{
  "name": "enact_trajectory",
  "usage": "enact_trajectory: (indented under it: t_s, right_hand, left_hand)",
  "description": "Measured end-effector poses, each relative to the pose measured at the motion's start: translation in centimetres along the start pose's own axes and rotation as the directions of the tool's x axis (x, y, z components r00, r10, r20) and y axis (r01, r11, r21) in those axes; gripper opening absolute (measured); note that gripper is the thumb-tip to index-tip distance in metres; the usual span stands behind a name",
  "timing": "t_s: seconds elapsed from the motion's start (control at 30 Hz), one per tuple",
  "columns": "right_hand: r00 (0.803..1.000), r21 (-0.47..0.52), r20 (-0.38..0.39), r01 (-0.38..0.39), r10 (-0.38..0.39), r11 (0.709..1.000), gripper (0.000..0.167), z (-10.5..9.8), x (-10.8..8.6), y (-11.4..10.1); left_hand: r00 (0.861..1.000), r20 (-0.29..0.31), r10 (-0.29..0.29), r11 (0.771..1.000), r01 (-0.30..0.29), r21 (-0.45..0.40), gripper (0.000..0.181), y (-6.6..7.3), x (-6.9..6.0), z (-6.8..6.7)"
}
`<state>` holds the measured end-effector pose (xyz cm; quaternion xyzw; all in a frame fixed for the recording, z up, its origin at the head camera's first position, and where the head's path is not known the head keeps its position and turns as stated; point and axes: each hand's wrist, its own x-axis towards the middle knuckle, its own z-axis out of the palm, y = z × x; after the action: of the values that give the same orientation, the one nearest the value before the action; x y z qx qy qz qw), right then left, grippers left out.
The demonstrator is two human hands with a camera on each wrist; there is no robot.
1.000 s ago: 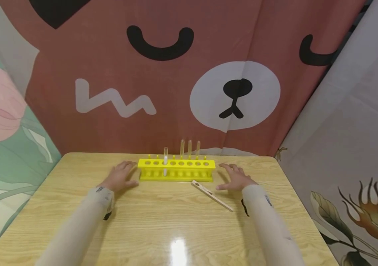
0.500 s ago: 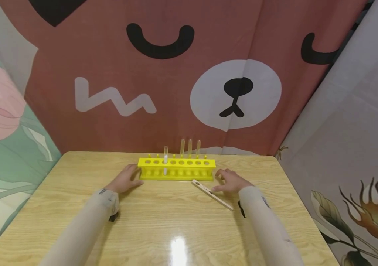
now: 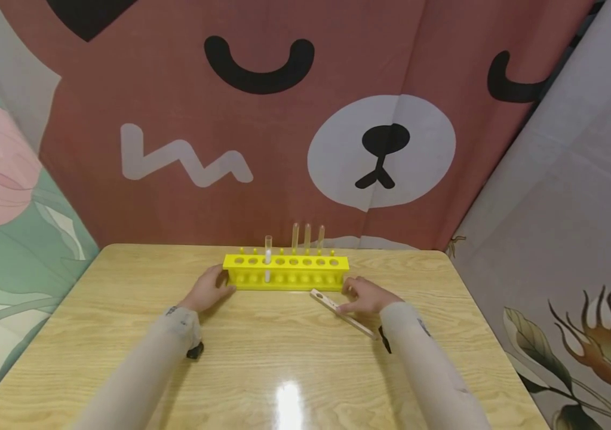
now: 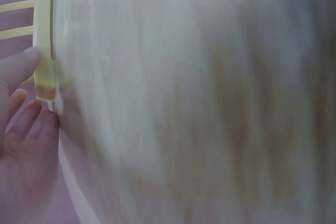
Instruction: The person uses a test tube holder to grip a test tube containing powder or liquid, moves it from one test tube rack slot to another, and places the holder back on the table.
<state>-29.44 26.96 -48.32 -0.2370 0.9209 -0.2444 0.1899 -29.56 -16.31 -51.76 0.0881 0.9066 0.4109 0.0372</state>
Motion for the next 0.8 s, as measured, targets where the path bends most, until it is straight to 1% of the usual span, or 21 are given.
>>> enact_trajectory:
  t_s: [0.1,0.27,0.4,0.47,0.57,0.7,0.8]
  right_hand:
    - [1.000,0.013,0.015,0.009,-0.009,1.000,0.050,0.2,0.1,-0.4]
    - [0.999,0.024,0.034,0.015,-0.015,1.000,0.039,0.5,0.2,-1.0]
    - [0.998,0.013,0.050,0.043,-0.043,0.999,0.033,0.6,0.2,-1.5]
    - [0.997,-0.010,0.058,0.049,-0.049,0.999,0.033,0.7,0.2,-1.7]
    - [0.997,-0.045,0.067,0.041,-0.038,0.998,0.035,0.8,0.3,-2.0]
    - [0.997,-0.071,0.072,0.026,-0.021,0.997,0.034,1.0,0.3,-2.1]
    - [0.997,-0.095,0.070,0.040,-0.034,0.995,0.032,1.1,0.3,-2.0]
  left_hand:
    - [0.999,-0.041,0.002,0.999,-0.004,-0.049,0.060,-0.1,0.1,0.3]
    - [0.995,-0.088,-0.042,0.986,0.027,-0.166,0.050,0.1,0.1,0.9]
    - [0.990,-0.122,-0.068,0.974,0.040,-0.223,0.042,0.4,0.1,1.3]
    - [0.987,-0.136,-0.080,0.970,0.046,-0.237,0.039,0.4,0.1,1.4]
    - [0.985,-0.145,-0.095,0.967,0.057,-0.248,0.037,0.4,0.2,1.6]
    - [0.984,-0.153,-0.091,0.969,0.052,-0.241,0.032,0.4,0.1,1.7]
    - [0.983,-0.158,-0.094,0.969,0.054,-0.241,0.028,0.2,0.1,1.8]
